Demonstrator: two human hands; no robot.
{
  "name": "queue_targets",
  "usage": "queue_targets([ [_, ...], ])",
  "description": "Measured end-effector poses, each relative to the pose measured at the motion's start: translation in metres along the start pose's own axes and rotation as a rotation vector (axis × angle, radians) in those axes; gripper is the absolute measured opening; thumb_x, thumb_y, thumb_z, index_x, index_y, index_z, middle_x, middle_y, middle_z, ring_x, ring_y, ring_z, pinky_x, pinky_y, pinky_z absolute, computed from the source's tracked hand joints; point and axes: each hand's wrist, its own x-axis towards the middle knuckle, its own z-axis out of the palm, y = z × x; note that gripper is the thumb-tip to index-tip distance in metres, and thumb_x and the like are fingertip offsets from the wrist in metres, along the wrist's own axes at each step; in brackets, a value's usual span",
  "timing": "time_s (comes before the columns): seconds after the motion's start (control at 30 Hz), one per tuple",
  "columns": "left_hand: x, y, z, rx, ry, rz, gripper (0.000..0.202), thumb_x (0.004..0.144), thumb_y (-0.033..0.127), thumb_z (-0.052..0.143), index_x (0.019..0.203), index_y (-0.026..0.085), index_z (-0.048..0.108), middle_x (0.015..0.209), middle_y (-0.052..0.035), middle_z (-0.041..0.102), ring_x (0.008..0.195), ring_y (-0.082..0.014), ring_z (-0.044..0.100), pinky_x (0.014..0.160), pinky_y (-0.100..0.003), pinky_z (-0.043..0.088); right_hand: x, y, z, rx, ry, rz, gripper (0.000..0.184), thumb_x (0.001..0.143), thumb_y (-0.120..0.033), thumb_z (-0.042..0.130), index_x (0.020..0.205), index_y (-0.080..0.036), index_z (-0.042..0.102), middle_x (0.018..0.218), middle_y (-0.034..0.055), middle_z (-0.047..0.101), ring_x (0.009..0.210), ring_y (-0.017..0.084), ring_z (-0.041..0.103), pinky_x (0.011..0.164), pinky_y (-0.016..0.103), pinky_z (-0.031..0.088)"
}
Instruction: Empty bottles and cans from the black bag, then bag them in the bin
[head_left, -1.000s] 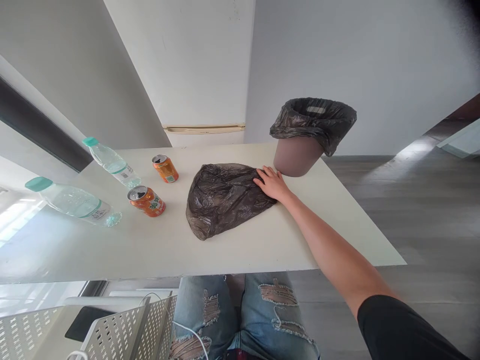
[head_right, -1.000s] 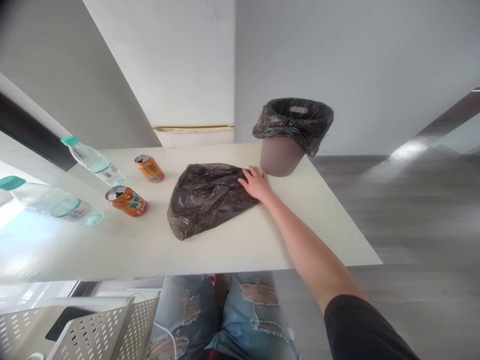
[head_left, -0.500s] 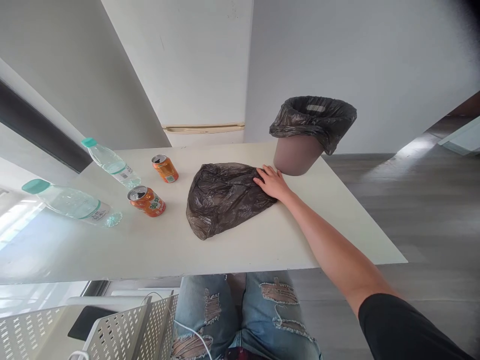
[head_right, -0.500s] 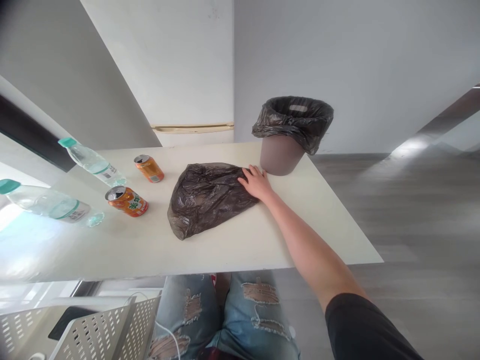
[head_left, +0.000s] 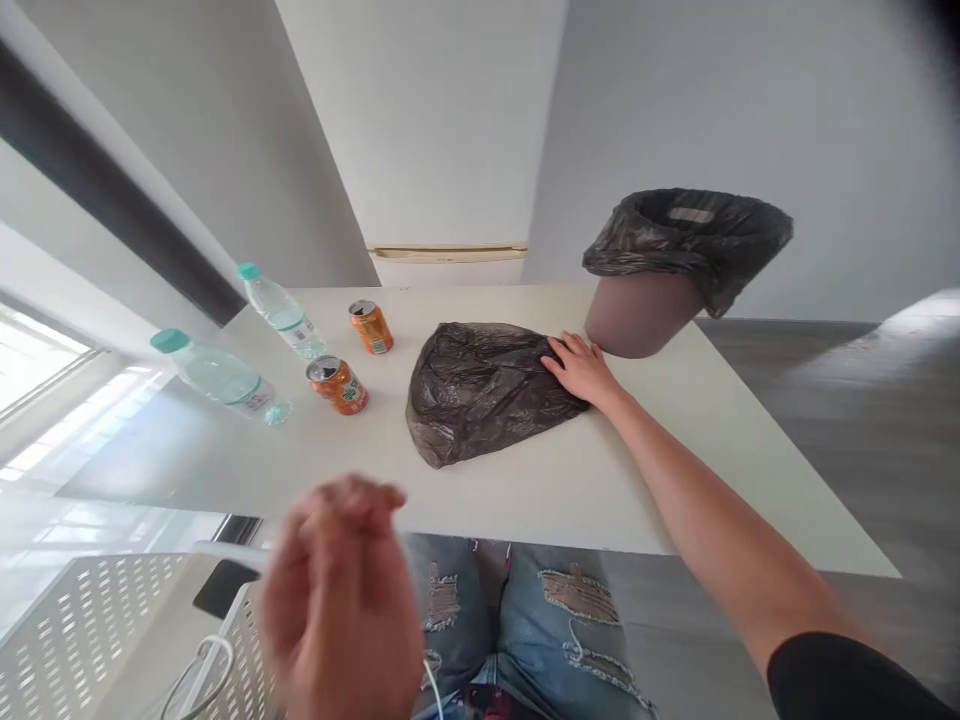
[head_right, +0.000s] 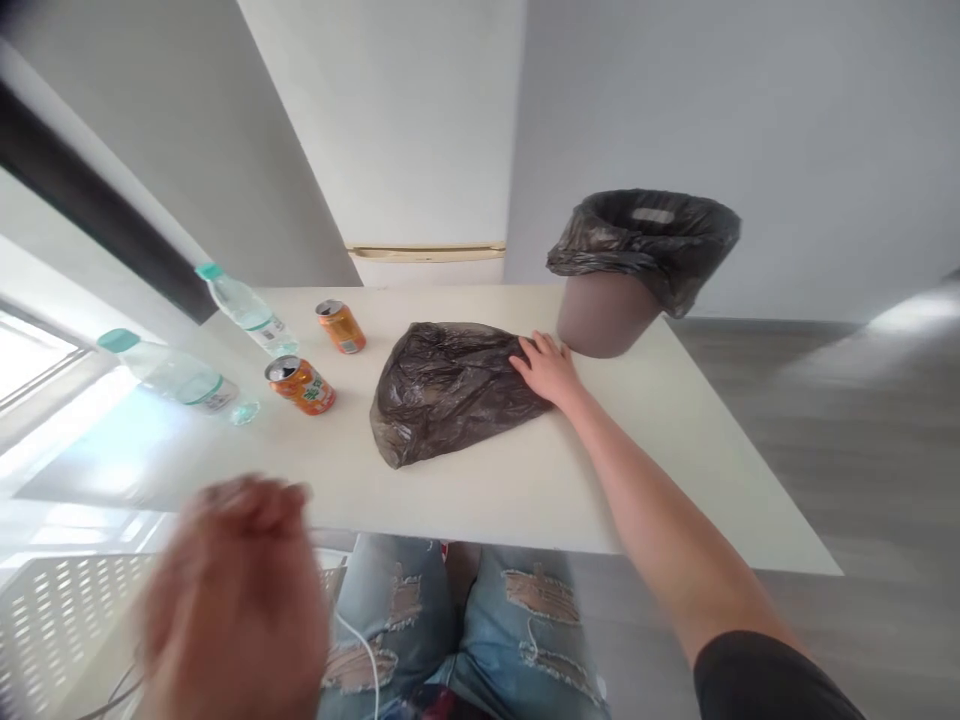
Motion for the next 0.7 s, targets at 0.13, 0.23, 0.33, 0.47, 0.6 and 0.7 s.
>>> queue_targets([
  [0.13,0.015,-0.019,0.01,-0.229,-0.05,0.009,0.02,0.094,0.039,0.083,0.092,0.02,0.077,0.098,-0.0045,0.07,0.093,-0.0152,0.068,0.096,-0.03,0.062,0.003,0.004,0.006,-0.006,0.037,-0.014,0.082,0.106,-0.068,0.013,0.168,-0.021,0.039,0.178,0.0129,0.025,0.165,0.034,0.022,0.132,0.063,0.018],
  [0.23,0.013,-0.025,0.011,-0.272,-0.09,-0.027,0.016,0.094,0.034,0.083,0.093,0.018,0.079,0.101,-0.0064,0.073,0.096,-0.0163,0.072,0.097,-0.029,0.063,0.002,0.004,0.006,-0.006,0.034,-0.017,0.081,0.106,-0.068,0.013,0.167,-0.021,0.039,0.178,0.0131,0.025,0.165,0.035,0.021,0.132,0.064,0.018],
  [0.33,0.009,-0.025,0.009,-0.281,-0.098,-0.051,0.017,0.097,0.035,0.081,0.096,0.019,0.081,0.105,-0.0076,0.075,0.099,-0.0176,0.074,0.099,-0.032,0.064,0.001,0.002,0.005,-0.02,0.023,-0.011,0.08,0.107,-0.065,0.014,0.167,-0.019,0.039,0.179,0.0136,0.024,0.165,0.035,0.021,0.132,0.064,0.019],
  [0.47,0.008,-0.026,0.008,-0.295,-0.099,-0.054,0.016,0.098,0.035,0.08,0.098,0.019,0.083,0.108,-0.0081,0.077,0.101,-0.0183,0.075,0.1,-0.032,0.064,0.0,0.001,0.003,-0.039,0.024,-0.008,0.078,0.107,-0.063,0.016,0.167,-0.02,0.038,0.179,0.0133,0.024,0.165,0.036,0.022,0.132,0.064,0.019],
  [0.6,0.008,-0.026,0.009,-0.282,-0.099,-0.059,0.016,0.097,0.035,0.081,0.1,0.019,0.083,0.109,-0.0088,0.077,0.102,-0.0193,0.076,0.101,-0.034,0.064,0.0,0.001,0.003,-0.045,0.016,-0.006,0.079,0.107,-0.065,0.014,0.168,-0.02,0.038,0.179,0.0128,0.024,0.165,0.035,0.021,0.132,0.063,0.019],
  [0.7,0.006,-0.025,0.008,-0.269,-0.095,-0.071,0.016,0.096,0.034,0.082,0.1,0.019,0.082,0.109,-0.0089,0.077,0.101,-0.0189,0.076,0.099,-0.034,0.065,0.001,0.001,0.004,-0.036,0.014,-0.002,0.078,0.107,-0.064,0.015,0.168,-0.02,0.037,0.179,0.0132,0.023,0.166,0.033,0.02,0.133,0.063,0.018],
])
